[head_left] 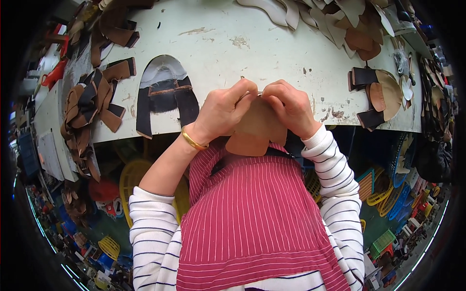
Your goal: The person assembles leather pieces, a shoe upper, and lining material by hand, aligning the components at a production workbench.
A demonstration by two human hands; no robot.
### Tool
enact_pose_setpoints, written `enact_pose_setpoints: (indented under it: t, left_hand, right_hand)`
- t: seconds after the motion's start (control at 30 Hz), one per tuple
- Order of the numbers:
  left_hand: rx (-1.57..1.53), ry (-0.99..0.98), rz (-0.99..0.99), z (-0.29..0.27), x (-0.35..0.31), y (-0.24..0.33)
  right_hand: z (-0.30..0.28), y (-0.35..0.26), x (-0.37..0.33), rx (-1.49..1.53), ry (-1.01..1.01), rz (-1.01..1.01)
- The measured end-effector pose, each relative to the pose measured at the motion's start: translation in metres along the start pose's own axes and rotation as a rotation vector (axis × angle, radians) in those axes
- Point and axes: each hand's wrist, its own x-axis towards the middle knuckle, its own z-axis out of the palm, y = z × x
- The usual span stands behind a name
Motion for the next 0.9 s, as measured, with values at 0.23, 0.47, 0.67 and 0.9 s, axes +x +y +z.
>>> enact_pose_setpoints:
  t: [0.23,0.47,0.67,0.9]
  left_hand:
    - [-0.101,0.088,-0.186,0.013,-0.003,-0.001]
    - [-0.213,0.046,-0.469,0.015,0.011,-0.007]
    - [0.441,0.243,0.127,-0.014,0.002,0.016]
    - [-0.444,-0.094,-0.520,-0.009,-0.009,0.046]
  right_hand:
    - [0.006,-0.012,-0.001,0.286,-0.004,0.353]
    - [0.004,-0.007,0.009,0.253,0.065,0.504]
    - [-0.006,0.008,0.004,0.211,0.310,0.534]
    - [-0.016,-0.044,0.014,1.140,0.163,0.635]
